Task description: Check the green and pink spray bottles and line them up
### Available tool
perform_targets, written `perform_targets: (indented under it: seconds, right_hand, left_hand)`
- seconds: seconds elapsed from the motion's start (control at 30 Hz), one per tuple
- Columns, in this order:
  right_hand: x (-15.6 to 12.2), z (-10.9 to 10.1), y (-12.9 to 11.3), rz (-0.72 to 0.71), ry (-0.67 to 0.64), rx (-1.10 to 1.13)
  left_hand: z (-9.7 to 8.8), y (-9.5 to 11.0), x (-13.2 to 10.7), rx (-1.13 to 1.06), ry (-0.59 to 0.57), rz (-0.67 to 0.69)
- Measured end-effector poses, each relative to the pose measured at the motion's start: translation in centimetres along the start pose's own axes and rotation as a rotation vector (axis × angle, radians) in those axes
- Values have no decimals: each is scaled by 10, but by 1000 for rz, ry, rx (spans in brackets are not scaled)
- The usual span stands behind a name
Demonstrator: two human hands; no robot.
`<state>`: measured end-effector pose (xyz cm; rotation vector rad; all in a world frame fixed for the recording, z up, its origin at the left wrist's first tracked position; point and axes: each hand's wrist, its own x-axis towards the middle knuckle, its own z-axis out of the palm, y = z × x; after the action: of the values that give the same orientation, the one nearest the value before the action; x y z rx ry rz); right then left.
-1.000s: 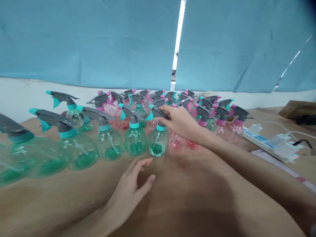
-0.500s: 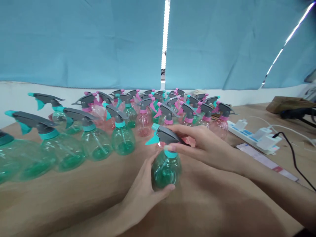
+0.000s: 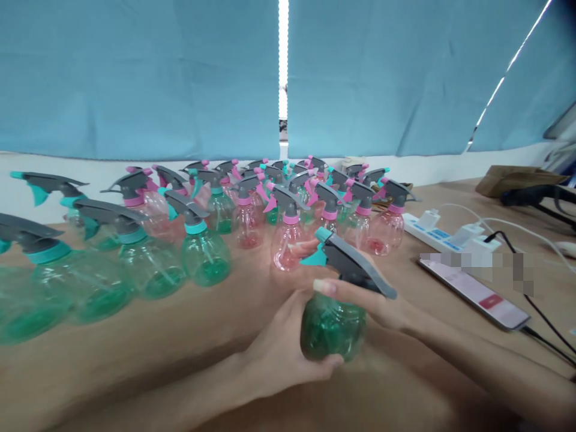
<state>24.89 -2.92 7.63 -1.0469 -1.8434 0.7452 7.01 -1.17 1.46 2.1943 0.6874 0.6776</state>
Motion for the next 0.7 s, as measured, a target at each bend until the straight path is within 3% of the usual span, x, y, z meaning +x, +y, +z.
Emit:
perform_targets:
  seconds: [0.2,0.43,0.7]
  right_hand:
    - [13,1,2,79,104,42]
    - [35,2,13,-73,53,96]
    - [47,0,18,-170,57,24]
  left_hand:
    - [-10,-9,9,123,-55,-28]
    - [-32,-36,-20,541,-139,-92]
    - [-38,-41,-31,690,-82,-17]
